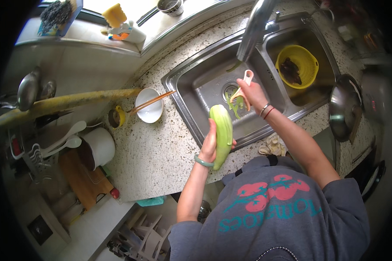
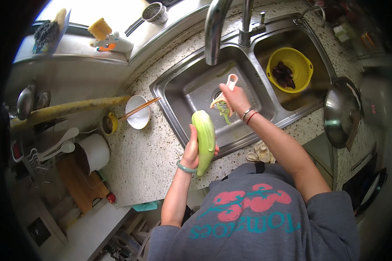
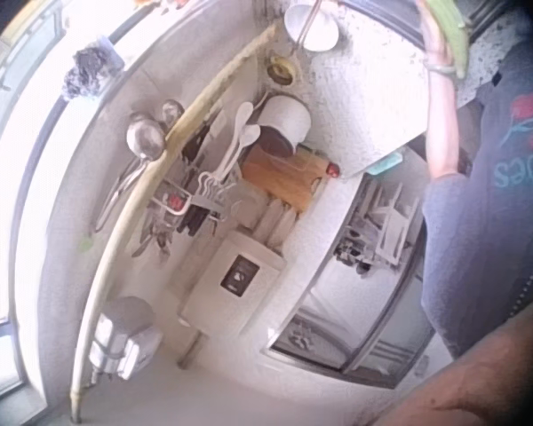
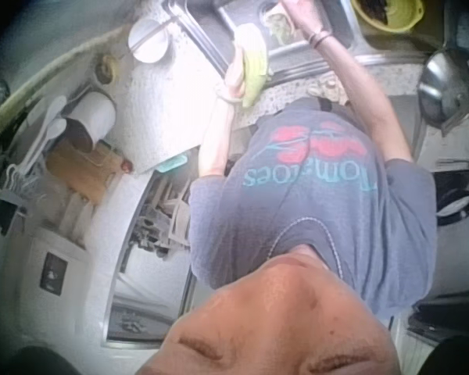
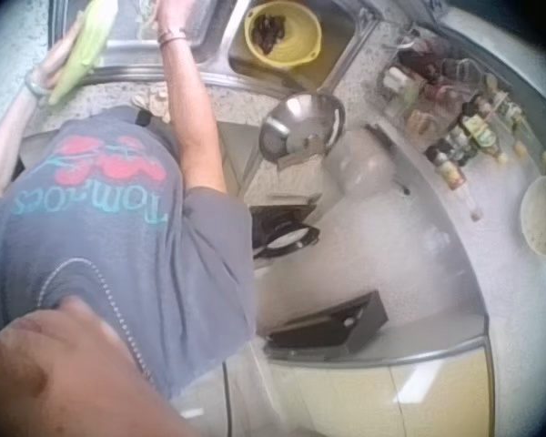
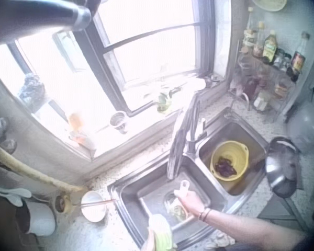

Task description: The person peels a green vegetable using a peeler over a kitchen sink. They then rinse the vegetable under running water and place it in a bowl. The person also gathers the vegetable peels from the sink and disposes of them in a trash bin.

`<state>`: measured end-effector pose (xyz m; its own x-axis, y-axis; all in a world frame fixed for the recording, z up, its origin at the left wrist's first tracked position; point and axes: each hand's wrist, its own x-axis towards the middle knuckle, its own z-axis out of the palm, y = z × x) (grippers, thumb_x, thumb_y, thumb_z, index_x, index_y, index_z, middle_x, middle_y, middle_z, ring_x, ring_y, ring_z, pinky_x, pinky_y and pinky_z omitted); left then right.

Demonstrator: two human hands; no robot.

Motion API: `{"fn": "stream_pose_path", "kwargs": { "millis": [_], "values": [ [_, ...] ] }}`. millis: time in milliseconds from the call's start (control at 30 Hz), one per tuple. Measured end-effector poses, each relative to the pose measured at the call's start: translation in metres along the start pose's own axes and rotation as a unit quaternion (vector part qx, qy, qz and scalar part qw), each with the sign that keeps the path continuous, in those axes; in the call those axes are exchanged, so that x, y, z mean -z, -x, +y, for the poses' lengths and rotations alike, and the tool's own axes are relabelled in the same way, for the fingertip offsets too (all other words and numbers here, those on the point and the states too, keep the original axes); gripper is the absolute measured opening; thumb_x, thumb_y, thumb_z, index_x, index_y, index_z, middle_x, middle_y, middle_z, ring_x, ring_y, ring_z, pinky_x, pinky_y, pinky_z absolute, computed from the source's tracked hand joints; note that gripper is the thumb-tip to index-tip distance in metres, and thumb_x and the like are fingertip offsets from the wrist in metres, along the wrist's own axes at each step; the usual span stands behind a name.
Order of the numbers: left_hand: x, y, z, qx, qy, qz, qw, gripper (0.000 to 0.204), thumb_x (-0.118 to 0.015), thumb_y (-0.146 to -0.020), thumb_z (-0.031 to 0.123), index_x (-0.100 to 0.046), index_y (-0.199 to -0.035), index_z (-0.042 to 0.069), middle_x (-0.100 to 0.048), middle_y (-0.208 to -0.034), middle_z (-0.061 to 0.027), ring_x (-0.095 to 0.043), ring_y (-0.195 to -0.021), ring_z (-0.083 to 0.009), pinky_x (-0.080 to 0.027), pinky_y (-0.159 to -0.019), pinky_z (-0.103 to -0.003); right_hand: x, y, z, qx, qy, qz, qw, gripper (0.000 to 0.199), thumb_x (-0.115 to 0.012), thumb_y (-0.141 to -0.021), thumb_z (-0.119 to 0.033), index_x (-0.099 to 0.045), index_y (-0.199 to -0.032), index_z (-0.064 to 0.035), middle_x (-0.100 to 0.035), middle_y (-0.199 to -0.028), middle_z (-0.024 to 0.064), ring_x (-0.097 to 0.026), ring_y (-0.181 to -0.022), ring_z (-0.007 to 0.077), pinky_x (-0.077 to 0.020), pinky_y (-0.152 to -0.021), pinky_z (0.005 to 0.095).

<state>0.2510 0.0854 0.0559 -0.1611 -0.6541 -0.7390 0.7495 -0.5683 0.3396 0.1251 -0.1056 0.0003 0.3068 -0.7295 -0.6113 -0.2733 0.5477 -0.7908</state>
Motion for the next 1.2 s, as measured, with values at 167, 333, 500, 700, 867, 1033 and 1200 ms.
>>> {"fn": "stream_pose_path", "kwargs": {
  "millis": [167, 333, 500, 700, 867, 1033, 1200],
  "values": [
    [-0.027, -0.01, 0.006, -0.034, 0.082, 0.007, 0.996, 0.075, -0.02, -0.09, 0.071, -0.052, -0.119, 0.01, -0.059, -0.096, -0.0094, -0.062, -0.073, -0.0214, -0.056, -0.059, -0.034, -0.01, 0.041, -0.014, 0.011, -0.045, -0.008, 0.999, 0.039, -0.059, -0.091, -0.039, -0.061, -0.076, -0.0028, -0.059, -0.066, 0.0003, -0.054, -0.061, 0.0082, -0.0432, -0.056, 0.0269],
    [-0.039, -0.013, 0.01, -0.057, 0.082, 0.009, 0.995, 0.077, -0.018, -0.09, 0.072, -0.049, -0.126, 0.012, -0.059, -0.099, -0.0065, -0.062, -0.074, -0.0196, -0.054, -0.059, -0.033, -0.024, 0.083, -0.026, 0.145, -0.022, -0.028, 0.989, 0.032, -0.063, -0.091, -0.032, -0.062, -0.081, -0.0016, -0.06, -0.066, 0.001, -0.055, -0.062, 0.0075, -0.0451, -0.057, 0.0273],
    [-0.046, -0.009, 0.013, -0.051, 0.09, 0.054, 0.993, 0.076, -0.018, -0.09, 0.072, -0.05, -0.124, 0.012, -0.06, -0.096, -0.0057, -0.062, -0.075, -0.0197, -0.055, -0.059, -0.032, -0.006, 0.083, -0.027, 0.218, 0.046, -0.138, 0.965, 0.028, -0.059, -0.094, -0.03, -0.066, -0.089, -0.0026, -0.062, -0.07, -0.0006, -0.055, -0.062, 0.0059, -0.0446, -0.056, 0.0238],
    [-0.03, -0.004, 0.012, -0.072, 0.08, 0.049, 0.993, 0.071, -0.025, -0.091, 0.069, -0.053, -0.114, 0.008, -0.058, -0.091, -0.0091, -0.063, -0.076, -0.0215, -0.057, -0.059, -0.035, 0.009, 0.05, -0.016, 0.19, 0.087, 0.016, 0.978, 0.03, -0.058, -0.094, -0.028, -0.064, -0.081, -0.0023, -0.063, -0.065, 0.002, -0.06, -0.059, 0.0082, -0.0461, -0.054, 0.0244],
    [-0.047, -0.005, 0.018, -0.089, 0.081, 0.078, 0.99, 0.073, -0.023, -0.092, 0.069, -0.051, -0.121, 0.009, -0.059, -0.092, -0.0087, -0.062, -0.076, -0.0202, -0.057, -0.061, -0.035, -0.015, 0.077, -0.029, 0.122, -0.005, -0.033, 0.992, 0.032, -0.059, -0.095, -0.033, -0.057, -0.082, -0.0034, -0.054, -0.071, -0.004, -0.048, -0.063, 0.0044, -0.0419, -0.055, 0.0244],
    [-0.049, -0.007, 0.017, -0.087, 0.083, -0.004, 0.993, 0.073, -0.02, -0.093, 0.069, -0.047, -0.129, 0.012, -0.061, -0.099, -0.0079, -0.062, -0.079, -0.0191, -0.054, -0.067, -0.033, -0.03, 0.089, -0.039, 0.189, 0.063, -0.01, 0.98, 0.032, -0.063, -0.091, -0.029, -0.056, -0.079, 0.0002, -0.056, -0.063, 0.0042, -0.05, -0.06, 0.0069, -0.0429, -0.054, 0.0289],
    [-0.067, 0.0, 0.02, -0.119, 0.026, 0.051, 0.991, 0.072, -0.019, -0.093, 0.068, -0.047, -0.128, 0.012, -0.061, -0.101, -0.0086, -0.063, -0.077, -0.0183, -0.055, -0.062, -0.032, -0.032, 0.092, -0.038, 0.215, 0.107, 0.009, 0.971, 0.032, -0.063, -0.088, -0.029, -0.058, -0.075, 0.0002, -0.058, -0.061, 0.0113, -0.057, -0.056, 0.02, -0.0451, -0.053, 0.0339]
  ]
}}
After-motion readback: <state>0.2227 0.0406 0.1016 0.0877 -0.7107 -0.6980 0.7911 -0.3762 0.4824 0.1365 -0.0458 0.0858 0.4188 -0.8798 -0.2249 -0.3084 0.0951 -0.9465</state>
